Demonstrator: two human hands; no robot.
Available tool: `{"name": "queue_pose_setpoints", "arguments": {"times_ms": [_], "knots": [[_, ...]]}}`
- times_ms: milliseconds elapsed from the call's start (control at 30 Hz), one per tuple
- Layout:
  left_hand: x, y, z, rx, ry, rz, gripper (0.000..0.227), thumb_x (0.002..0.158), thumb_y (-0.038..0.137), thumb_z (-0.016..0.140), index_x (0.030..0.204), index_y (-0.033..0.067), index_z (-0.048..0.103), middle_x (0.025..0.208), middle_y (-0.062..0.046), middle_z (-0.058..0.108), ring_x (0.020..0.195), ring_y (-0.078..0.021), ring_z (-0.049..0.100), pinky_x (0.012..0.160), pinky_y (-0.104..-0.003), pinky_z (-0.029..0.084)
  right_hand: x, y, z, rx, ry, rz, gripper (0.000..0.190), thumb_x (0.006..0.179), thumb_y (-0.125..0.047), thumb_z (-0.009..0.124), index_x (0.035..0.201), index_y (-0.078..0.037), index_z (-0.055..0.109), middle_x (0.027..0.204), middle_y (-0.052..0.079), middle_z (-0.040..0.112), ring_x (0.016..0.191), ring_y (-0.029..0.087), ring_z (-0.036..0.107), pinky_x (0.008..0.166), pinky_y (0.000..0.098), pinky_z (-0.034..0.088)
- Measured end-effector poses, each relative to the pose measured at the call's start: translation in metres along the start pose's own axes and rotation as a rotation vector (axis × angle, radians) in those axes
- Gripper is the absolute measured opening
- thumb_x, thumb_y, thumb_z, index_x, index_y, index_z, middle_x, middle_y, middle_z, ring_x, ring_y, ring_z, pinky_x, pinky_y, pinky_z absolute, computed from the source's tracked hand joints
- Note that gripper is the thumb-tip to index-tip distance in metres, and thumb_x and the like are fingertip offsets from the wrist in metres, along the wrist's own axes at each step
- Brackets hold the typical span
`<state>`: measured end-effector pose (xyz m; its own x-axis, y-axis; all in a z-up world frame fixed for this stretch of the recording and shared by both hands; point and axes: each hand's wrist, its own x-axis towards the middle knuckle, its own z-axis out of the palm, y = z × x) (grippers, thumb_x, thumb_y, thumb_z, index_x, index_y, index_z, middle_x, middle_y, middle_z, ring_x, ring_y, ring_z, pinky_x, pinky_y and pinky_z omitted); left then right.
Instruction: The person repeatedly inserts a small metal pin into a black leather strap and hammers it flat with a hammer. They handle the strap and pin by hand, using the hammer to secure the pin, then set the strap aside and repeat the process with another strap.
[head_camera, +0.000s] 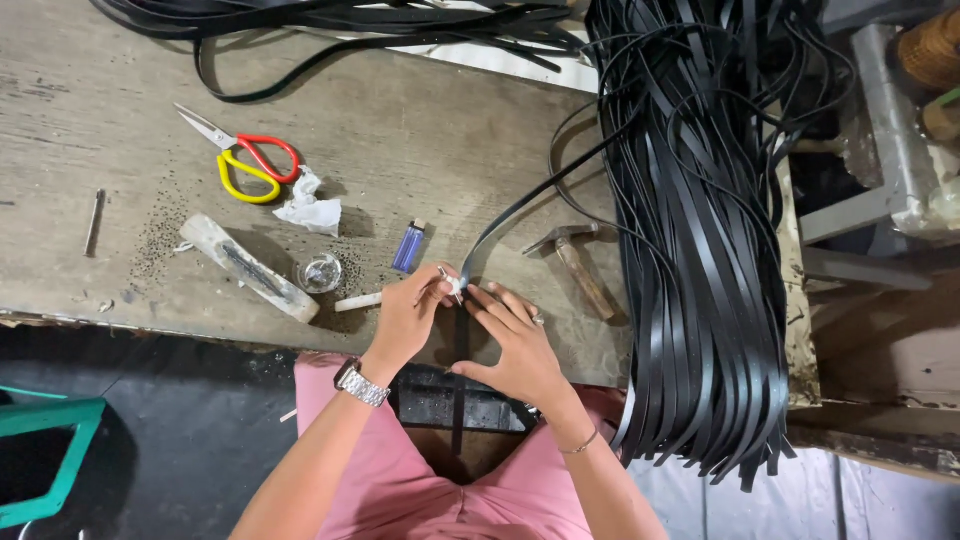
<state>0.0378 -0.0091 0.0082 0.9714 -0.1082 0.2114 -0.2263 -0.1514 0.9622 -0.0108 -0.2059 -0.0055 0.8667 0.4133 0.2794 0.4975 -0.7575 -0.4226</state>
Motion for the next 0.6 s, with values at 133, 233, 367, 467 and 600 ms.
{"name": "queue_pose_setpoints", "arguments": {"times_ms": [133, 233, 367, 467, 600], "knots": [[-0.003, -0.001, 0.003, 0.110, -0.015, 0.126, 0.012, 0.101, 0.016, 0.064, 0.107, 0.0121, 0.073, 0.077, -0.010, 0.076, 0.074, -0.0226, 0.077, 0.074, -0.033, 0.059, 0.001, -0.002, 0.000, 0.064, 0.185, -0.093, 0.075, 0.075, -0.059, 0.082, 0.133, -0.013, 0.066, 0.142, 0.004, 0.064, 0.133, 0.029, 0.057, 0.105, 0.0432, 0.044], [-0.004, 0.002, 0.003, 0.130, -0.055, 0.168, 0.009, 0.100, 0.013, 0.065, 0.106, 0.0109, 0.071, 0.079, -0.013, 0.075, 0.078, -0.0299, 0.077, 0.076, -0.036, 0.059, 0.002, 0.001, -0.007, 0.109, 0.393, -0.089, 0.055, 0.076, -0.033, 0.085, 0.125, -0.011, 0.071, 0.128, 0.007, 0.070, 0.121, 0.033, 0.064, 0.104, 0.0455, 0.049], [-0.007, 0.008, 0.001, 0.060, -0.127, 0.144, 0.010, 0.102, 0.013, 0.063, 0.102, 0.0037, 0.068, 0.084, -0.018, 0.074, 0.080, -0.0359, 0.076, 0.077, -0.044, 0.059, -0.008, 0.052, -0.030, -0.451, 0.551, 0.373, 0.058, 0.074, -0.035, 0.084, 0.127, -0.017, 0.069, 0.119, 0.006, 0.061, 0.105, 0.034, 0.055, 0.083, 0.0536, 0.042], [-0.007, 0.010, -0.004, 0.125, -0.172, 0.142, 0.014, 0.102, 0.020, 0.065, 0.100, 0.0063, 0.068, 0.084, -0.015, 0.074, 0.076, -0.0289, 0.074, 0.072, -0.038, 0.059, -0.014, 0.074, -0.046, -0.628, 0.245, 0.528, 0.052, 0.090, -0.049, 0.071, 0.129, -0.015, 0.068, 0.112, 0.006, 0.064, 0.106, 0.029, 0.058, 0.087, 0.0541, 0.048], [-0.006, 0.025, -0.005, 0.147, -0.206, 0.165, 0.020, 0.102, 0.023, 0.064, 0.099, 0.0036, 0.068, 0.084, -0.017, 0.073, 0.078, -0.0336, 0.074, 0.071, -0.040, 0.060, -0.020, 0.089, -0.035, -0.838, 0.246, 0.408, 0.034, 0.102, -0.044, 0.060, 0.118, -0.015, 0.068, 0.094, 0.002, 0.063, 0.082, 0.022, 0.067, 0.074, 0.0405, 0.054]]}}
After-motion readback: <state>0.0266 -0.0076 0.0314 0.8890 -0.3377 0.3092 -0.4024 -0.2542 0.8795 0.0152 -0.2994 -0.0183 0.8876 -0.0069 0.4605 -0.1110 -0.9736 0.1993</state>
